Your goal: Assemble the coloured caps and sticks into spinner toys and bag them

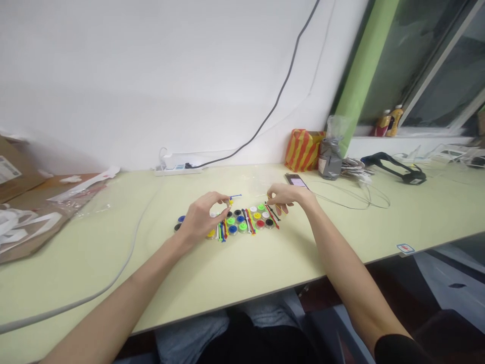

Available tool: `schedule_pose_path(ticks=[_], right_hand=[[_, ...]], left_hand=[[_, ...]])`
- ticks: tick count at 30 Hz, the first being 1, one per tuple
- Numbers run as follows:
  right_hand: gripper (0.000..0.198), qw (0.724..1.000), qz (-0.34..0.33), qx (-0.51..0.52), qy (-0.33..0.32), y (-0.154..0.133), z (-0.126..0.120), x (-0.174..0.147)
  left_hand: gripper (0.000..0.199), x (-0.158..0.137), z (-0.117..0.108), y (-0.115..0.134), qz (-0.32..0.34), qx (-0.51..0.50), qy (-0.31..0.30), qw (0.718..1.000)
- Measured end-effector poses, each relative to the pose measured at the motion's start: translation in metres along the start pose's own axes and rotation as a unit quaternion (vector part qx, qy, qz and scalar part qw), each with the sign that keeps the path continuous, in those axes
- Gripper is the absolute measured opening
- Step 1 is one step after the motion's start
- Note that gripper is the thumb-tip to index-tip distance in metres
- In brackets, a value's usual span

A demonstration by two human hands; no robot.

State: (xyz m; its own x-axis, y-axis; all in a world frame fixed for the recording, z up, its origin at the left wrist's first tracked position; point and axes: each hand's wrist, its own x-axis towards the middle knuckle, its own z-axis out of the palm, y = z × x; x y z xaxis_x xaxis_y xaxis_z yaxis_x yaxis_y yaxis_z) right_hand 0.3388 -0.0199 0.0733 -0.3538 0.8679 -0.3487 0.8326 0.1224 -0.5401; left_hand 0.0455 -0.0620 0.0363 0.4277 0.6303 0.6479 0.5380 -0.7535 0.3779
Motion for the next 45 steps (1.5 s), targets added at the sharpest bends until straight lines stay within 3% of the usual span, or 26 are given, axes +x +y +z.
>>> schedule_pose_path(ticks=[3, 6, 10, 14, 26, 34, 40, 45], right_hand=[[0.029, 0.979, -0.159, 0.125, 0.037, -0.01, 0.005, 0.002], [0.035, 0.917, -0.304, 0.259, 0.012, -0.028, 0.02, 0.005], [0.035, 0.865, -0.364, 0.346, -0.015, -0.05, 0.047, 0.011], [0.037, 0.846, -0.371, 0.382, 0.012, -0.059, 0.063, 0.02], [0.039, 0.855, -0.328, 0.392, 0.088, -0.068, 0.074, 0.017], [0.043, 0.848, -0.326, 0.415, 0.057, -0.06, 0.076, 0.024], [0.049, 0.847, -0.311, 0.43, 0.005, -0.059, 0.078, 0.024], [0.045, 0.846, -0.327, 0.42, 0.022, -0.062, 0.076, 0.022]], left_hand=[[0.024, 0.0, 0.001, 0.0, -0.041, -0.046, 0.021, 0.998], [0.028, 0.001, 0.002, -0.004, -0.11, -0.125, 0.044, 0.985], [0.032, 0.002, 0.004, -0.009, -0.154, -0.217, 0.061, 0.962], [0.028, 0.001, 0.005, -0.008, -0.142, -0.23, 0.039, 0.962], [0.027, -0.001, 0.005, -0.004, -0.126, -0.245, 0.014, 0.961], [0.027, -0.004, 0.008, -0.001, -0.128, -0.275, 0.001, 0.953], [0.023, -0.006, 0.004, 0.005, -0.083, -0.227, -0.01, 0.97], [0.02, -0.007, 0.002, 0.007, -0.042, -0.179, -0.018, 0.983]])
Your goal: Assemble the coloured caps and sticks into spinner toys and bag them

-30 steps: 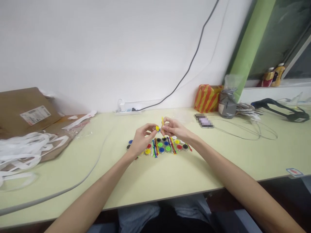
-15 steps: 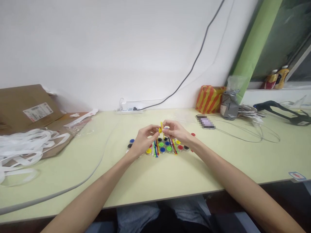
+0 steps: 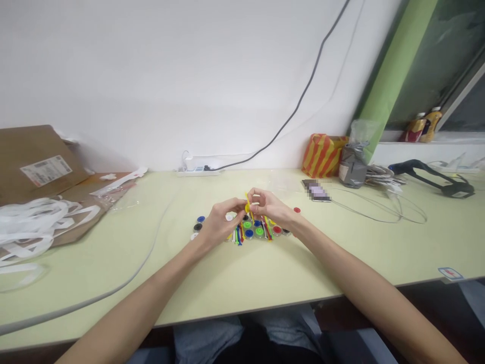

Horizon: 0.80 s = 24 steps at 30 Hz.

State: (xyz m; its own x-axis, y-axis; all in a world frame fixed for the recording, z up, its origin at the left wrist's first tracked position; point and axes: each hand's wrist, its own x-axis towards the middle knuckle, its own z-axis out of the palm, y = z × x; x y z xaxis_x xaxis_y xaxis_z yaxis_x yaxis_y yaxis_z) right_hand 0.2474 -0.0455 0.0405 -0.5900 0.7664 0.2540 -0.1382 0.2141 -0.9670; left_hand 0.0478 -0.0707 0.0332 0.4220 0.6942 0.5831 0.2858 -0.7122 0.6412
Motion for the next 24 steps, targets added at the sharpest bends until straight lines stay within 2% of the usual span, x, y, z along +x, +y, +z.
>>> schedule_pose_path(ticks=[2, 5, 9, 12, 14, 15, 16, 18, 19, 21, 24], right_hand=[[0.042, 0.999, -0.009, -0.031, 0.023, 0.001, 0.002, 0.002], [0.034, 0.987, -0.032, -0.131, 0.09, 0.004, 0.009, 0.005], [0.016, 0.937, -0.101, -0.298, 0.149, 0.007, 0.016, 0.009], [0.015, 0.916, -0.131, -0.349, 0.15, 0.003, 0.003, 0.024], [0.016, 0.905, -0.116, -0.381, 0.147, 0.0, -0.016, 0.043], [0.017, 0.888, -0.095, -0.422, 0.155, -0.001, -0.026, 0.054], [0.016, 0.856, -0.068, -0.488, 0.155, -0.001, -0.037, 0.066], [0.02, 0.773, 0.005, -0.627, 0.099, 0.001, -0.052, 0.087], [0.019, 0.75, 0.026, -0.656, 0.075, 0.003, -0.056, 0.096], [0.018, 0.723, 0.053, -0.689, 0.026, 0.009, -0.057, 0.109], [0.015, 0.706, 0.067, -0.705, -0.03, 0.017, -0.048, 0.121]], left_hand=[[0.02, 0.0, 0.0, -0.004, 0.003, 0.004, 0.002, 1.0], [0.018, 0.001, 0.0, -0.017, -0.017, 0.009, 0.019, 1.0], [0.019, 0.003, 0.0, -0.026, -0.033, 0.013, 0.058, 0.998], [0.038, 0.004, -0.003, -0.022, -0.023, 0.007, 0.083, 0.996], [0.045, 0.004, -0.008, -0.02, -0.015, 0.037, 0.111, 0.993], [0.045, 0.005, -0.01, -0.02, -0.012, 0.063, 0.125, 0.99], [0.044, 0.005, -0.013, -0.021, -0.009, 0.093, 0.137, 0.986], [0.042, 0.006, -0.019, -0.026, -0.004, 0.152, 0.147, 0.977], [0.042, 0.006, -0.021, -0.029, -0.001, 0.174, 0.146, 0.974], [0.043, 0.006, -0.024, -0.035, 0.002, 0.201, 0.143, 0.969], [0.044, 0.005, -0.026, -0.038, 0.013, 0.215, 0.142, 0.966]])
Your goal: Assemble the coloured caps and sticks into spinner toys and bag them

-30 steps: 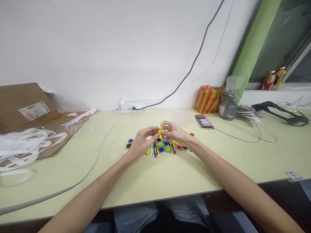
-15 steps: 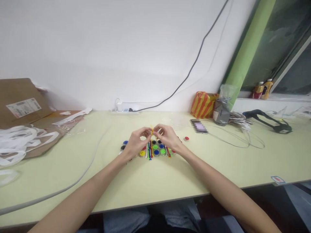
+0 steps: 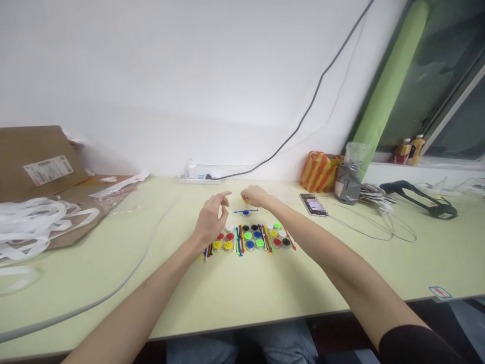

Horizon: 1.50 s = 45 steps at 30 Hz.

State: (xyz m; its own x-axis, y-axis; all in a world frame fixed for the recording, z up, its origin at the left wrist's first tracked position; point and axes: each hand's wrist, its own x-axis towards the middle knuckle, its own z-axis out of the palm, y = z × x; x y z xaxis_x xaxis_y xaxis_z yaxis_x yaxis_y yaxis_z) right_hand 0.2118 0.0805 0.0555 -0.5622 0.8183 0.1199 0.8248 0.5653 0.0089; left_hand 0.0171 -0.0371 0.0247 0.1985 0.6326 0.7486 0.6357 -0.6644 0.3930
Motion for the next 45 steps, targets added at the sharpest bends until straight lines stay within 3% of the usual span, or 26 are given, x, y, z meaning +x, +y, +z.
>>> schedule_pose_path(ticks=[6, 12, 15, 18, 22, 27, 32, 38, 45], right_hand=[[0.015, 0.998, -0.025, -0.013, -0.053, -0.011, 0.004, 0.003], [0.03, 1.0, 0.001, 0.01, 0.014, 0.009, -0.02, -0.039], [0.025, 0.989, -0.002, 0.142, 0.029, 0.029, -0.033, -0.08], [0.018, 0.958, -0.028, 0.283, -0.034, 0.048, -0.032, -0.116], [0.018, 0.934, 0.015, 0.342, -0.099, 0.061, -0.016, -0.138], [0.028, 0.922, 0.066, 0.352, -0.146, 0.061, -0.012, -0.15], [0.022, 0.945, 0.082, 0.288, -0.129, 0.059, -0.016, -0.159], [0.011, 0.968, 0.103, 0.211, -0.091, 0.06, -0.016, -0.159], [0.011, 0.958, 0.121, 0.227, -0.126, 0.058, -0.022, -0.165]], left_hand=[[0.043, 0.001, 0.001, 0.003, 0.02, 0.011, 0.0, 1.0], [0.042, 0.001, 0.001, 0.004, 0.012, 0.007, -0.003, 1.0], [0.043, 0.001, 0.003, 0.007, 0.015, -0.001, -0.014, 1.0], [0.043, -0.001, 0.006, 0.013, 0.026, -0.015, -0.033, 0.999], [0.043, -0.007, 0.012, 0.025, 0.04, -0.044, -0.059, 0.997], [0.042, -0.012, 0.017, 0.043, 0.06, -0.069, -0.08, 0.993], [0.01, -0.008, 0.015, 0.054, 0.074, -0.053, -0.108, 0.99], [0.023, -0.001, 0.007, 0.045, 0.074, -0.01, -0.025, 0.997], [0.02, 0.001, 0.006, 0.029, 0.07, 0.038, -0.045, 0.996]])
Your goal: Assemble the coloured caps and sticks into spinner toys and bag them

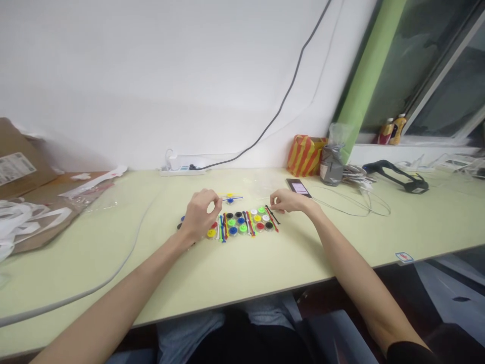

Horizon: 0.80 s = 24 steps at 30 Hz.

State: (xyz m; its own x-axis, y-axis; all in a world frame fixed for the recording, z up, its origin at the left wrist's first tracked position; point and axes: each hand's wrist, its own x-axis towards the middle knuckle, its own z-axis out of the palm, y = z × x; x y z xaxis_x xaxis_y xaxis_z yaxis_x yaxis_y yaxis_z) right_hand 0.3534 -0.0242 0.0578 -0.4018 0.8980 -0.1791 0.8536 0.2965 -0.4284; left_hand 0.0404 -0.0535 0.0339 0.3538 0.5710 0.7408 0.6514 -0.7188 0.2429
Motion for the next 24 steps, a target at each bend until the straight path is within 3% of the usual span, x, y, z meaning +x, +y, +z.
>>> schedule_pose_path(ticks=[8, 14, 24], right_hand=[[0.014, 0.998, 0.027, 0.043, 0.022, 0.0093, -0.0063, -0.0024], [0.026, 0.995, 0.0, 0.076, -0.07, 0.0018, -0.0049, -0.0058], [0.018, 0.999, 0.034, 0.03, -0.017, 0.0075, -0.0077, -0.005]], left_hand=[[0.02, -0.001, 0.0006, -0.0018, -0.018, -0.015, -0.014, 1.0], [0.026, -0.0033, 0.0011, -0.0019, -0.06, -0.049, -0.047, 0.996], [0.028, -0.0036, 0.0, 0.0023, -0.09, -0.036, -0.072, 0.993]])
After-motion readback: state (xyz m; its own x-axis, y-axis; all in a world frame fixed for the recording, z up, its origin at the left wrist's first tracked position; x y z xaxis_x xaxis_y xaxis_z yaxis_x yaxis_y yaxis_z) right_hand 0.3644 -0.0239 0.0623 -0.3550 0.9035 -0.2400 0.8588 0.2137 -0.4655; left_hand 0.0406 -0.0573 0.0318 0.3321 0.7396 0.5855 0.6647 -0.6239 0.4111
